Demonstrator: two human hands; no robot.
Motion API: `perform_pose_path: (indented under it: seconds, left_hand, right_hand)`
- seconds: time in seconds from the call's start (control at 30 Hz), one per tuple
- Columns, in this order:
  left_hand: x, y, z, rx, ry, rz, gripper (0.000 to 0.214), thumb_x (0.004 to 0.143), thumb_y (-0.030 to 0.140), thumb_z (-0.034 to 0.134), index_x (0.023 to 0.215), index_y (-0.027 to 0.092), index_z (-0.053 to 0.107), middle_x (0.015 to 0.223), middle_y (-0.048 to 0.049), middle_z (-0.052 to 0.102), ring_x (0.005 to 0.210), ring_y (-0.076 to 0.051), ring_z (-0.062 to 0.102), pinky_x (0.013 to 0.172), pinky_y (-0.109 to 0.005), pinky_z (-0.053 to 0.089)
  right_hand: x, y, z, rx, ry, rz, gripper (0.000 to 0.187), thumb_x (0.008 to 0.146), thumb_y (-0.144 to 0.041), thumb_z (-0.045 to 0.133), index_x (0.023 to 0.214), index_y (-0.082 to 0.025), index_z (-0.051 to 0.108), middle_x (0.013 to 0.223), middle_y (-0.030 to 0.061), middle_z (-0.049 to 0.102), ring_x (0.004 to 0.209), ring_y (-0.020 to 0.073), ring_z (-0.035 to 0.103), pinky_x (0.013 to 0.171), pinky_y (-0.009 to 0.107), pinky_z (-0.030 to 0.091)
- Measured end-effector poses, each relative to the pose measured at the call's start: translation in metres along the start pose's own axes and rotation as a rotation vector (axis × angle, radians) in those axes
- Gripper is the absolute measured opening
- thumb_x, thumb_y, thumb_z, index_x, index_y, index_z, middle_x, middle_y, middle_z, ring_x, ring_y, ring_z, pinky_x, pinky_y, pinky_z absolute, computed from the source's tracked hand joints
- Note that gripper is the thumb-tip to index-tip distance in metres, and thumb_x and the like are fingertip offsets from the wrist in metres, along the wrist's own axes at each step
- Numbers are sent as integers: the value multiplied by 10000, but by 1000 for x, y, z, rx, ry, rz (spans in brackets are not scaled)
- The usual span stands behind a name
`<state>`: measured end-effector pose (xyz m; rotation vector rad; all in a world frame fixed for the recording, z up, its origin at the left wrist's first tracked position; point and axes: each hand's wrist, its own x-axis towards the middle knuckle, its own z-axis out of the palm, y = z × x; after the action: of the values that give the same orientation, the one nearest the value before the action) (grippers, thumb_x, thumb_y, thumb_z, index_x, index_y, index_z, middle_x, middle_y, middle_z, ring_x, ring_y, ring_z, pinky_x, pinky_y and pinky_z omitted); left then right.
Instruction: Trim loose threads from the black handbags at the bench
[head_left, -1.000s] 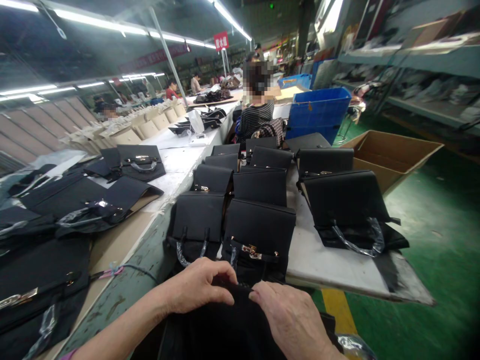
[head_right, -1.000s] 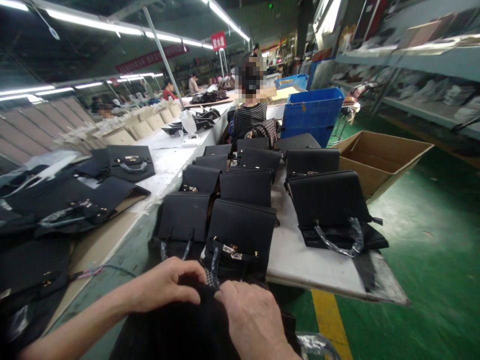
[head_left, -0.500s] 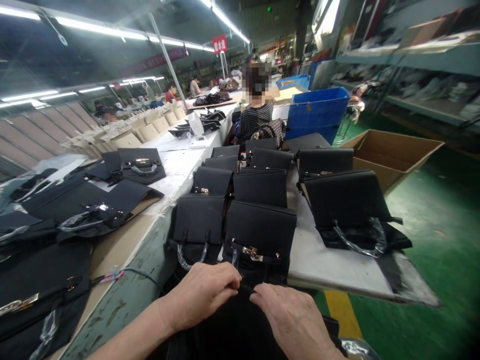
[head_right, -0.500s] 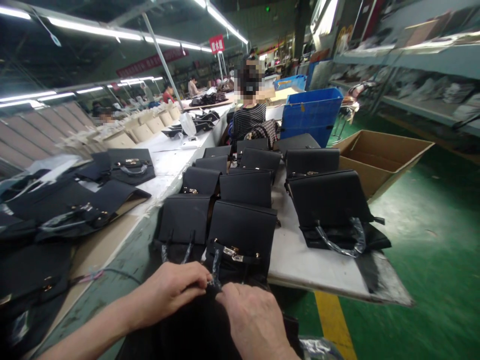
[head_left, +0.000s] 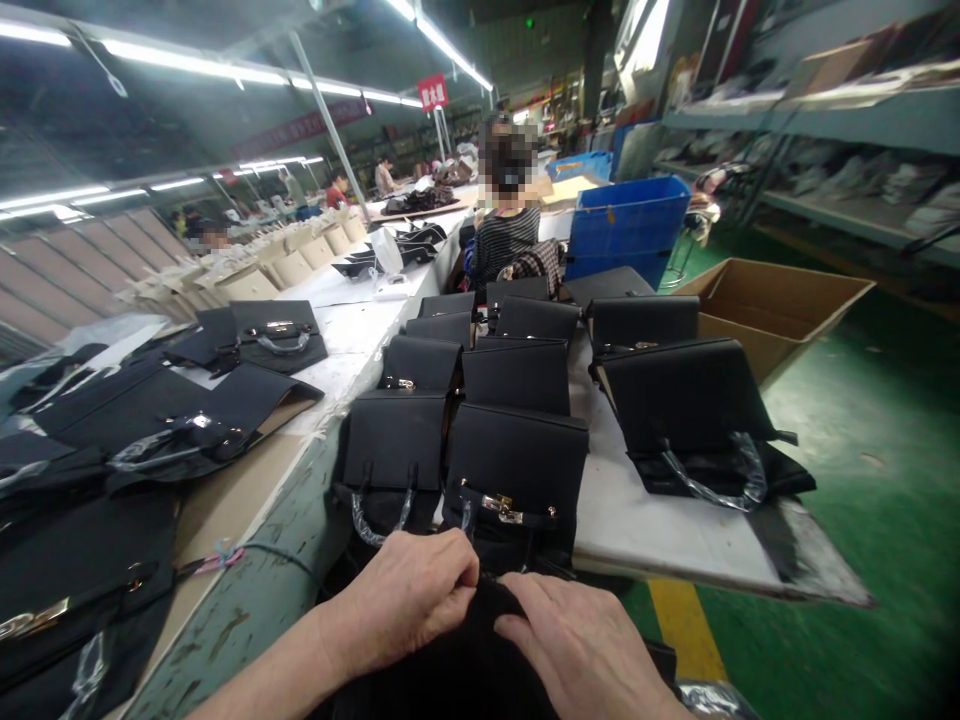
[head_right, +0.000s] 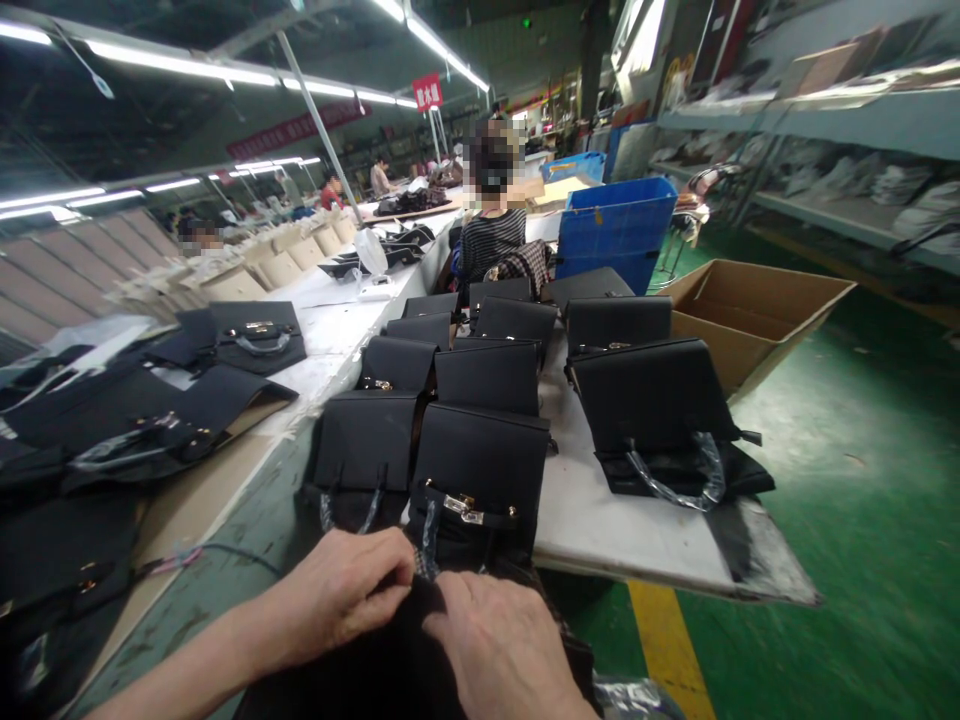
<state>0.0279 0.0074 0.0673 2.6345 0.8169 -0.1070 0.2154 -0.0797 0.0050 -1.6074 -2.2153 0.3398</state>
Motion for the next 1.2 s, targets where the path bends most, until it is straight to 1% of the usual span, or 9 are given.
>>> perform_pose_path:
  seconds: [0.13,0.23,0.33,0.53,0.7,0.83,1.03,1.2]
  left_hand:
    - [-2,-2,5,78,-12,60,79,894,151,475,884,204,533,843,-1,635,692,-152,603,592,-248,379]
    - [-2,-6,10,96,-7,101,105,884,132,456,890,206,530,842,-9,648,694,-160,620,608,-250,400]
    - [-3,-7,11,55,10,100,103,881,133,464,891,208,534,861,-15,665,716,-154,633,638,-235,422]
    - [-3,-2,4,1,-14,58,58,881,171,498,861,204,542,800,5,654,669,-147,619,596,-235,387]
    - [-2,-2,1,-96,-38,-50,57,890,190,511,871,202,564,790,18,649,671,-133,619,594,-226,364]
    - [-1,-4,1,-147,-34,-103,55,888,217,537,845,205,570,747,38,624,629,-114,580,576,-217,338]
    - [-1,-2,-1,-197,-42,-150,73,883,211,525,827,202,572,715,40,610,622,-113,560,579,-206,340]
    - [1,0,-2,-200,-49,-165,61,870,208,528,834,203,577,699,45,601,601,-110,538,565,-209,325]
  right_hand:
    - [2,0,-4,25,-122,83,95,904,-172,584,966,-219,639,845,27,737,762,250,721,628,323,491]
    - [4,-2,-7,43,-188,127,115,925,-171,556,967,-220,650,871,38,745,813,263,726,662,338,513]
    - [6,-2,-9,52,-201,135,128,933,-174,553,993,-221,657,891,39,749,840,265,726,689,348,521]
    - [8,1,-12,60,-209,172,110,914,-196,610,992,-220,684,870,35,759,832,270,732,674,343,520]
    - [9,4,-16,100,-171,129,105,893,-204,652,985,-221,701,860,19,766,814,246,736,672,303,512]
    - [4,9,-17,104,-133,104,108,886,-224,667,989,-233,702,866,10,769,807,241,736,652,294,491]
    - [-4,15,-16,109,-68,98,87,905,-207,636,856,-255,689,767,-33,745,700,199,715,581,282,390]
    - [-6,14,-8,35,14,74,201,925,-192,576,735,-250,612,656,-44,673,596,188,648,552,307,289]
